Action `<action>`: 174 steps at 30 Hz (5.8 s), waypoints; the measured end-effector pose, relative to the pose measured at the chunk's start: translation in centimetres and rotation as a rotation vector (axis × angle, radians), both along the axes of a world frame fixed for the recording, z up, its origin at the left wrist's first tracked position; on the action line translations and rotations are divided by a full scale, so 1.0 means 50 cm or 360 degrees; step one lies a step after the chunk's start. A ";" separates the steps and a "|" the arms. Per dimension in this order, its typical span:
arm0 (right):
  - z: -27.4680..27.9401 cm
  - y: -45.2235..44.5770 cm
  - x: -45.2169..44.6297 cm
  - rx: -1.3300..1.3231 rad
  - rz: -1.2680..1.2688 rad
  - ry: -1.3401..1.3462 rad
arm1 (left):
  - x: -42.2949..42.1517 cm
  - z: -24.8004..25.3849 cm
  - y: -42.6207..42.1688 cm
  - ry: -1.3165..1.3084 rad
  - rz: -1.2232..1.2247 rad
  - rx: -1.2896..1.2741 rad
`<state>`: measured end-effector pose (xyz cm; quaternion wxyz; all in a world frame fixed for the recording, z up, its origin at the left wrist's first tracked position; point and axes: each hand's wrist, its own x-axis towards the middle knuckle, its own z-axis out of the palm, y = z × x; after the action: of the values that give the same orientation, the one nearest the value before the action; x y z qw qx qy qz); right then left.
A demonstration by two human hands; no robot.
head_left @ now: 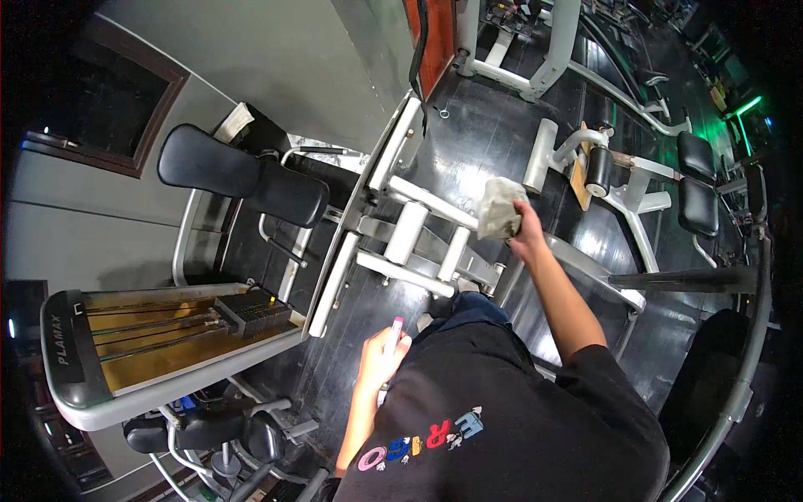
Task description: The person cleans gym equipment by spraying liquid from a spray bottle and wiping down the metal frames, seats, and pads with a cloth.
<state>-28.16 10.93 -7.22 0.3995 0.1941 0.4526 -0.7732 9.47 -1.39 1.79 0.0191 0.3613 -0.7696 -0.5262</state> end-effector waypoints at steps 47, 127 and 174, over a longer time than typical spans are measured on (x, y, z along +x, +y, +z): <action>-0.051 -0.158 0.479 0.0665 0.1145 0.3013 | 0.142 -0.071 -0.027 -0.0411 -0.0093 0.0083; -0.194 0.095 0.548 0.0549 0.0371 0.0536 | 0.045 -0.076 -0.052 -0.0151 -0.0400 -0.0045; -0.106 0.013 0.243 0.1061 0.0101 0.2026 | 0.048 -0.080 -0.011 0.0109 -0.0382 -0.0057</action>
<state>-16.02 11.56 -12.52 -0.0003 -0.1960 0.8151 -0.5452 11.89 -1.94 -2.21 -0.0114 0.2479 -0.8154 -0.5230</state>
